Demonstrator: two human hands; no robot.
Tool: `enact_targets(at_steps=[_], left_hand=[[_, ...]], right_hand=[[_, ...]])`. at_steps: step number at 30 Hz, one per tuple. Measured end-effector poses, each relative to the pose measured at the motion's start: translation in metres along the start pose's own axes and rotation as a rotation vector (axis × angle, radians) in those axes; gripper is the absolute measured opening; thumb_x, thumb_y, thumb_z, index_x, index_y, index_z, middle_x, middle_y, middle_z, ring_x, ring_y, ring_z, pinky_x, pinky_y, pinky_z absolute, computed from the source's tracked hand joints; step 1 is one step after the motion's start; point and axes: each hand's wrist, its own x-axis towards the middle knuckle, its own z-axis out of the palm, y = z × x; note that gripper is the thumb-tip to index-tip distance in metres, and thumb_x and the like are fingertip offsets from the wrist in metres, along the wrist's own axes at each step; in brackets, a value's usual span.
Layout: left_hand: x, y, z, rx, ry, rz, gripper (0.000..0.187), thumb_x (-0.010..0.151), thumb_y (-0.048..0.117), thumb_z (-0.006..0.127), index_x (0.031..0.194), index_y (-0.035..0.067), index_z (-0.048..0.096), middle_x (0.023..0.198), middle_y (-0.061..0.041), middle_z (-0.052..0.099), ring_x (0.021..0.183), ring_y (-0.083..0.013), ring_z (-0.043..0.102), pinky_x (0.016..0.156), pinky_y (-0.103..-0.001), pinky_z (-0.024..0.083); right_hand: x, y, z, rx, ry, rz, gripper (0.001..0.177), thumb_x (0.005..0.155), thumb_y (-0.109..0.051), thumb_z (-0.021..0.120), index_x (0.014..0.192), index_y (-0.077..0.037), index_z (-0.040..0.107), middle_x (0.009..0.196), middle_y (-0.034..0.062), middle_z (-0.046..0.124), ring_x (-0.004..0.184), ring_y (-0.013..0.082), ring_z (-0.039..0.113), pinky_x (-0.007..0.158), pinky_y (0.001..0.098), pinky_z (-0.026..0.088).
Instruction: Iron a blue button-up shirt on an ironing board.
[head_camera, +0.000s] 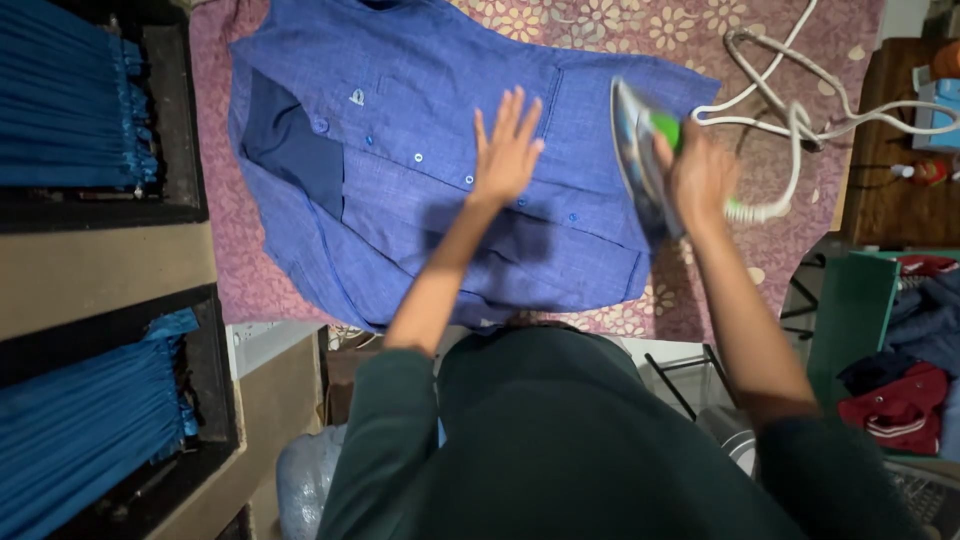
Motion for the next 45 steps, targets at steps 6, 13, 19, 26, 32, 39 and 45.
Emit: enact_targets(at_steps=[6,13,19,26,32,39,45], left_hand=[[-0.041,0.018,0.006,-0.009,0.034,-0.04,0.066,0.102,0.037,0.058,0.162,0.019,0.035,0.17,-0.016,0.017,0.158,-0.0345,0.019,0.124,-0.069,0.01],[0.02,-0.028,-0.011,0.152,-0.045,-0.145,0.066,0.103,0.04,0.057,0.161,0.025,0.032,0.17,-0.01,0.014,0.158,-0.0326,0.015,0.12,-0.073,0.008],[0.071,-0.076,-0.019,0.169,-0.078,-0.152,0.064,0.106,0.04,0.056,0.163,0.034,0.028,0.171,-0.004,0.007,0.158,-0.031,0.007,0.12,-0.074,0.006],[0.082,-0.146,-0.025,0.159,0.033,-0.116,0.065,0.107,0.04,0.057,0.164,0.033,0.027,0.173,-0.005,0.008,0.159,-0.0263,0.009,0.123,-0.07,0.009],[0.085,-0.229,-0.083,0.211,0.108,-0.397,0.072,0.104,0.043,0.059,0.164,0.026,0.023,0.17,-0.008,0.012,0.158,-0.0355,0.008,0.122,-0.07,0.006],[0.097,-0.308,-0.097,0.274,0.426,-0.422,0.054,0.099,0.022,0.066,0.149,0.019,0.049,0.157,-0.026,0.034,0.149,-0.0412,0.029,0.115,-0.06,0.029],[0.112,-0.347,-0.113,0.179,0.562,-0.441,0.03,0.086,0.021,0.074,0.11,0.004,0.066,0.122,-0.02,0.059,0.127,-0.0414,0.048,0.105,-0.063,0.033]], right_hand=[[0.107,0.011,0.036,0.11,0.178,-0.093,0.041,0.106,-0.041,0.066,0.12,-0.003,0.069,0.095,0.0263,0.068,0.094,0.0426,0.064,0.089,0.0615,0.041],[0.052,-0.001,0.008,0.063,0.095,-0.242,0.042,0.102,-0.045,0.071,0.115,-0.005,0.073,0.087,0.0197,0.069,0.077,0.0375,0.067,0.073,0.0551,0.049],[0.053,-0.048,-0.008,0.032,-0.176,-0.425,0.044,0.096,-0.054,0.071,0.113,-0.014,0.076,0.074,0.0176,0.07,0.065,0.0385,0.068,0.059,0.0528,0.052],[0.131,-0.092,0.025,-0.025,0.043,-0.293,0.044,0.1,-0.055,0.072,0.105,-0.012,0.075,0.084,0.0223,0.071,0.077,0.042,0.069,0.065,0.0542,0.053],[0.108,-0.127,0.001,-0.021,-0.203,-0.45,0.047,0.09,-0.058,0.072,0.111,-0.017,0.076,0.083,0.0207,0.071,0.075,0.0421,0.069,0.064,0.055,0.052],[0.125,-0.182,0.044,-0.045,-0.119,-0.381,0.043,0.098,-0.054,0.072,0.116,-0.015,0.076,0.084,0.0214,0.072,0.077,0.0424,0.069,0.065,0.0548,0.051],[0.151,-0.236,0.053,-0.014,-0.022,-0.33,0.045,0.1,-0.053,0.072,0.111,-0.01,0.074,0.083,0.0236,0.071,0.076,0.0419,0.069,0.066,0.0529,0.052]])
